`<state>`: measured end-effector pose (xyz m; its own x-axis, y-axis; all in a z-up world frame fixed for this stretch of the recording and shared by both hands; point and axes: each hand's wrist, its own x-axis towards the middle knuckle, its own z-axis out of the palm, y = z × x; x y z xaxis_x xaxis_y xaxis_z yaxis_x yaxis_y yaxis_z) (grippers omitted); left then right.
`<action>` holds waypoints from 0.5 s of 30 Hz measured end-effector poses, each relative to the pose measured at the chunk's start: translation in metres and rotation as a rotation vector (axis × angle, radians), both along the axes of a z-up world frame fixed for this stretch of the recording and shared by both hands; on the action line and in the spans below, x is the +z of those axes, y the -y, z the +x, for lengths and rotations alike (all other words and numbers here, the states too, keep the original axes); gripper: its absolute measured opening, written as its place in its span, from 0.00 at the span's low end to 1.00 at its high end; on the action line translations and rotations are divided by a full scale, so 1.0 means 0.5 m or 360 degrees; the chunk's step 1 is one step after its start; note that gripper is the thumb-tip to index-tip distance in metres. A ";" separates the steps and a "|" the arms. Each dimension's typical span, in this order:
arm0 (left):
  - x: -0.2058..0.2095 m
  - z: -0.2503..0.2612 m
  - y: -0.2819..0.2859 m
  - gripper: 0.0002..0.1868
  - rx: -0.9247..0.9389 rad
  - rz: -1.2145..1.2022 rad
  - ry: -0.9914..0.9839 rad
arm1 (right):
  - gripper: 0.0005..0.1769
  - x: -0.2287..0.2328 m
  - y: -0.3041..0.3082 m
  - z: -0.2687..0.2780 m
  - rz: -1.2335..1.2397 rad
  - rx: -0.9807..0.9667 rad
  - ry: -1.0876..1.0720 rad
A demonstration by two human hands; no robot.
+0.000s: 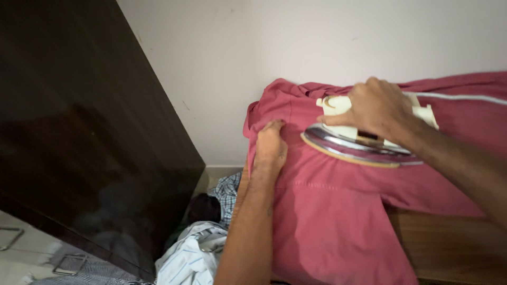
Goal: The person irons a pink shirt on a wooden table, smoothing the fabric and using a white iron. They then place the shirt on a hanger and button it. Finally, they begin ironing a white striped shirt.
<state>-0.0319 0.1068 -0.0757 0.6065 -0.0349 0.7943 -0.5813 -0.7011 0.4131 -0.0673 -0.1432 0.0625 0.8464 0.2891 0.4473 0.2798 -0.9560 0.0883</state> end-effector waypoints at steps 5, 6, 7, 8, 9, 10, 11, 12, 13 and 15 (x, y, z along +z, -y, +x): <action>0.019 -0.005 0.002 0.25 0.0170 0.0044 -0.0229 | 0.54 0.013 -0.015 0.002 -0.0131 0.0169 -0.0131; 0.016 -0.001 -0.002 0.24 0.0176 0.0104 -0.0203 | 0.54 0.021 -0.011 -0.001 -0.0195 0.0217 -0.0147; 0.014 0.001 -0.010 0.23 0.0181 0.0163 -0.0176 | 0.52 0.021 -0.009 -0.010 -0.0117 0.0276 -0.0249; 0.016 0.006 -0.012 0.23 0.0191 0.0213 -0.0137 | 0.50 0.024 -0.006 -0.022 -0.0049 0.0337 -0.0339; 0.018 0.009 -0.012 0.23 0.0194 0.0208 -0.0148 | 0.48 0.026 -0.003 -0.035 0.0020 0.0397 -0.0430; 0.017 0.006 -0.013 0.23 0.0202 0.0207 -0.0166 | 0.46 0.028 -0.002 -0.046 -0.0072 0.0421 -0.0471; 0.016 0.003 -0.011 0.23 0.0210 0.0206 -0.0184 | 0.45 0.030 0.000 -0.057 -0.0165 0.0443 -0.0513; 0.016 -0.001 -0.009 0.23 0.0225 0.0204 -0.0217 | 0.43 0.031 0.000 -0.067 -0.0256 0.0471 -0.0552; 0.015 -0.005 -0.008 0.23 0.0240 0.0202 -0.0251 | 0.42 0.031 0.006 -0.081 -0.0244 0.0473 -0.0536; 0.023 -0.007 -0.007 0.24 0.0269 0.0224 -0.0262 | 0.40 0.034 0.027 -0.106 -0.0219 0.0472 -0.0464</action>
